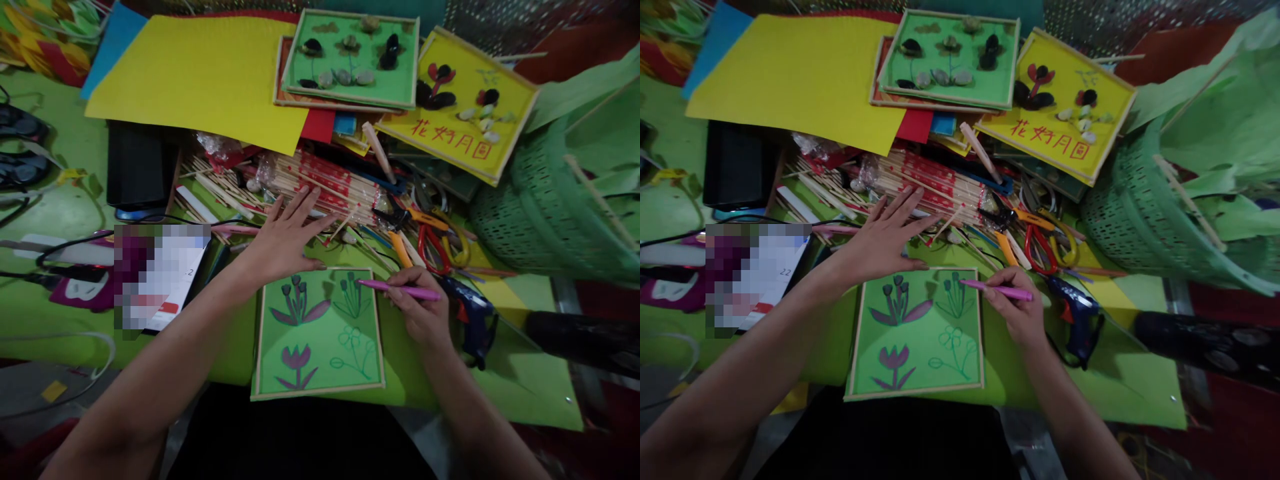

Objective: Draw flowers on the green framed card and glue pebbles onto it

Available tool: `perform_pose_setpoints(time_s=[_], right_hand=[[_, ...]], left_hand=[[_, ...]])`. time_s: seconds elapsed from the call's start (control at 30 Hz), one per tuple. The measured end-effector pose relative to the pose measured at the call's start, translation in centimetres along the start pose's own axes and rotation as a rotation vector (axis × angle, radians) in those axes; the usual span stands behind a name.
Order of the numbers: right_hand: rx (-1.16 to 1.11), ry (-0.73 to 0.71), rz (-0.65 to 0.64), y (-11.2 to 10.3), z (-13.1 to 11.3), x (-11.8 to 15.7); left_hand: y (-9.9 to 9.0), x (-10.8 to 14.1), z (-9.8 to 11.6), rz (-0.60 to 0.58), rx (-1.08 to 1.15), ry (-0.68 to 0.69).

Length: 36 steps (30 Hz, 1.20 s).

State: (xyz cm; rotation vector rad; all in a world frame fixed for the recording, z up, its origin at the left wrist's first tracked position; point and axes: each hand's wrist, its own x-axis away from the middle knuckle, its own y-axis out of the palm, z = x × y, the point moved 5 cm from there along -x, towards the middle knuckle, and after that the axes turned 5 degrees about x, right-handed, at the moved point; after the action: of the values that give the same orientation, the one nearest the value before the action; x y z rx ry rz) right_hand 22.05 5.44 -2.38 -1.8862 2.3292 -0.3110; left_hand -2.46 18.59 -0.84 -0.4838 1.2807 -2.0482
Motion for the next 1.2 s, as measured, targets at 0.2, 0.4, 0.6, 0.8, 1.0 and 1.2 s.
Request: perform_pose_setpoints(time_s=[0.2,0.4,0.6,0.8,1.0,1.2], right_hand=[[0.078,-0.018,-0.048,0.12,0.33,0.03],[0.12,-0.019,-0.043,0.26,0.39,-0.02],[0.151,-0.029,-0.052,0.27,0.42,-0.11],[0.145,-0.034,-0.059,0.26,0.09,-0.18],[0.156,-0.02,-0.062,0.45,-0.26,-0.2],[0.162,-0.031,-0.054,0.53,-0.44,-0.36]], left_hand=[[0.15,0.03,-0.07,0.022,0.003,0.005],[0.22,0.02,-0.07,0.025,0.01,0.005],[0.36,0.07,-0.19,0.04,0.007,0.019],[0.45,0.07,-0.23,0.038,-0.007,0.02],[0.45,0.03,-0.2,0.035,-0.011,0.016],[0.47,0.09,-0.2,0.044,0.003,0.015]])
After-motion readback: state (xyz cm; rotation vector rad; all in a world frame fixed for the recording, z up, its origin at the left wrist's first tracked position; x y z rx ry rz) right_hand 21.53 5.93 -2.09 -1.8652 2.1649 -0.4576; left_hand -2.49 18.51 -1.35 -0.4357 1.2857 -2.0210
